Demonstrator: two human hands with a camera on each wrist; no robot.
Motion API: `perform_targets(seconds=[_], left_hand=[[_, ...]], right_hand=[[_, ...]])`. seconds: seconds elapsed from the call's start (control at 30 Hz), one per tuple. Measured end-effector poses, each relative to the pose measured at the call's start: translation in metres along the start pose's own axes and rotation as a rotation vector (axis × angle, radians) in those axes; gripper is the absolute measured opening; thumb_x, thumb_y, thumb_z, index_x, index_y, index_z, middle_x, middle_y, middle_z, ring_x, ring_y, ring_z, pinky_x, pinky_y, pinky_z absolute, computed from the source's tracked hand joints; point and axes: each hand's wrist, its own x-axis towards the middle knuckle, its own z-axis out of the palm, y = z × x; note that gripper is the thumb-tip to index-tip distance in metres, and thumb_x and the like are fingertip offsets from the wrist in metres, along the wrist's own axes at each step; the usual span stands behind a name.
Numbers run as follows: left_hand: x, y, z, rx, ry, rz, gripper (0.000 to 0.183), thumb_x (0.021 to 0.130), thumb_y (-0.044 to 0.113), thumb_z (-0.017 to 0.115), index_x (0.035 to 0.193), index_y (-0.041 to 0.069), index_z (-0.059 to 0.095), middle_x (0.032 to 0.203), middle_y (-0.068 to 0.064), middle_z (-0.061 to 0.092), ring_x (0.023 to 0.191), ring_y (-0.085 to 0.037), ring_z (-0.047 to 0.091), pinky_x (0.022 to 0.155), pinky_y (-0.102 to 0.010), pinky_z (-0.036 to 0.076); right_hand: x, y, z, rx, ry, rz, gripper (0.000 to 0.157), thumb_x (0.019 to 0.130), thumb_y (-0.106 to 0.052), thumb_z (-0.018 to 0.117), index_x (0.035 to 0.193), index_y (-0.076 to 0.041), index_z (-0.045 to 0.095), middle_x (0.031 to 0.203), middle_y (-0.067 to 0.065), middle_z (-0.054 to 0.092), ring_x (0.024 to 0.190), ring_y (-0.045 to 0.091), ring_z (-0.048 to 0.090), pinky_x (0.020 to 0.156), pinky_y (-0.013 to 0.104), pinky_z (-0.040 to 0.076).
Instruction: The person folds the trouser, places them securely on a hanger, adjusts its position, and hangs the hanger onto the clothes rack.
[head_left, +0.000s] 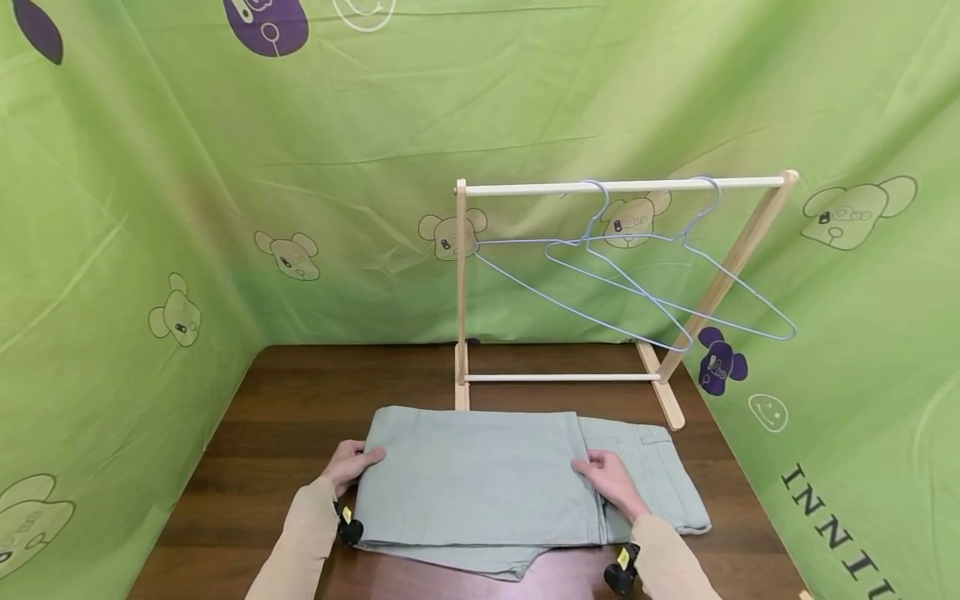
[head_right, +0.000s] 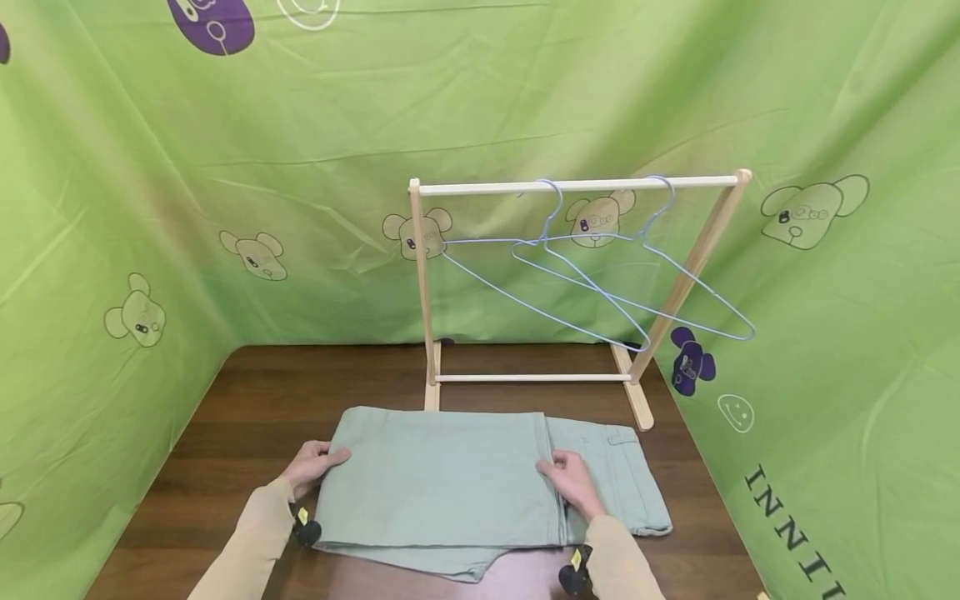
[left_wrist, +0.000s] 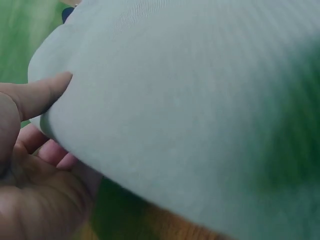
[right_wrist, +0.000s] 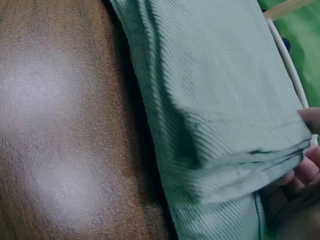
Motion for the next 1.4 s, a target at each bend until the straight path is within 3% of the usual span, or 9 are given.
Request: perform_targets(seconds=[0.23, 0.37, 0.53, 0.7, 0.97, 1.1, 1.2, 1.33, 1.4], left_hand=[[-0.004, 0.006, 0.002, 0.033, 0.018, 0.030, 0.032, 0.097, 0.005, 0.060, 0.108, -0.026, 0.059, 0.076, -0.003, 0.072, 0.065, -0.006, 0.062, 0.062, -0.023, 0.053], [-0.003, 0.005, 0.004, 0.022, 0.036, 0.004, 0.033, 0.097, 0.007, 0.061, 0.109, -0.023, 0.060, 0.075, -0.001, 0.071, 0.066, -0.007, 0.063, 0.062, -0.023, 0.053], [-0.002, 0.004, 0.007, 0.018, 0.047, -0.040, 0.034, 0.098, 0.012, 0.062, 0.113, -0.019, 0.061, 0.080, -0.001, 0.069, 0.070, -0.010, 0.063, 0.065, -0.026, 0.054], [-0.002, 0.001, 0.006, 0.025, 0.054, -0.049, 0.036, 0.098, 0.014, 0.062, 0.115, -0.018, 0.061, 0.084, -0.003, 0.069, 0.073, -0.011, 0.063, 0.067, -0.027, 0.054], [0.002, -0.001, 0.007, 0.011, 0.059, -0.049, 0.038, 0.098, 0.014, 0.062, 0.120, -0.017, 0.059, 0.085, -0.002, 0.070, 0.073, -0.011, 0.063, 0.067, -0.028, 0.054], [0.003, -0.001, 0.009, 0.006, 0.074, -0.071, 0.037, 0.097, 0.016, 0.064, 0.119, -0.014, 0.061, 0.084, -0.002, 0.071, 0.072, -0.011, 0.065, 0.067, -0.030, 0.055], [0.004, 0.000, 0.010, 0.002, 0.081, -0.095, 0.036, 0.097, 0.018, 0.065, 0.118, -0.011, 0.062, 0.085, -0.002, 0.071, 0.073, -0.012, 0.066, 0.067, -0.031, 0.056], [0.004, 0.000, 0.011, 0.025, 0.094, -0.105, 0.035, 0.096, 0.020, 0.067, 0.116, -0.008, 0.063, 0.085, -0.002, 0.069, 0.073, -0.011, 0.064, 0.064, -0.030, 0.055], [0.004, -0.001, 0.011, 0.039, 0.099, -0.105, 0.035, 0.095, 0.022, 0.068, 0.116, -0.006, 0.063, 0.084, -0.001, 0.068, 0.072, -0.010, 0.062, 0.062, -0.028, 0.055]], right_hand=[[0.003, 0.000, -0.001, -0.110, 0.006, -0.012, 0.033, 0.091, -0.019, 0.062, 0.065, -0.015, 0.043, 0.057, -0.008, 0.030, 0.055, 0.008, 0.028, 0.057, 0.025, 0.028], [0.004, -0.002, -0.003, -0.167, 0.015, 0.002, 0.041, 0.090, -0.020, 0.063, 0.061, -0.017, 0.035, 0.058, -0.007, 0.026, 0.056, 0.010, 0.024, 0.056, 0.025, 0.024], [0.005, 0.000, -0.005, -0.181, 0.001, -0.039, 0.042, 0.091, -0.020, 0.063, 0.061, -0.017, 0.034, 0.056, -0.008, 0.027, 0.055, 0.010, 0.024, 0.055, 0.023, 0.024], [0.005, 0.008, -0.005, -0.049, -0.049, -0.052, 0.039, 0.095, -0.019, 0.064, 0.064, -0.012, 0.041, 0.057, -0.007, 0.033, 0.055, 0.008, 0.030, 0.057, 0.023, 0.029], [0.005, 0.017, -0.010, 0.252, -0.101, 0.019, 0.030, 0.095, -0.019, 0.066, 0.069, -0.010, 0.053, 0.061, -0.010, 0.047, 0.060, 0.006, 0.042, 0.062, 0.021, 0.038], [0.005, 0.021, -0.013, 0.414, -0.086, 0.041, 0.012, 0.094, -0.012, 0.065, 0.086, -0.004, 0.068, 0.076, -0.009, 0.060, 0.070, 0.000, 0.054, 0.070, 0.016, 0.047], [0.004, 0.024, -0.015, 0.484, -0.048, 0.057, 0.015, 0.093, -0.010, 0.066, 0.102, 0.001, 0.071, 0.097, -0.007, 0.064, 0.087, -0.004, 0.059, 0.082, 0.013, 0.049], [0.003, 0.028, -0.018, 0.550, 0.019, 0.072, 0.012, 0.093, -0.006, 0.063, 0.093, -0.008, 0.075, 0.093, -0.011, 0.064, 0.086, -0.005, 0.058, 0.081, 0.013, 0.050], [0.003, 0.030, -0.020, 0.586, 0.022, 0.086, 0.020, 0.094, -0.007, 0.059, 0.083, -0.015, 0.075, 0.085, -0.014, 0.064, 0.081, -0.003, 0.059, 0.078, 0.016, 0.052]])
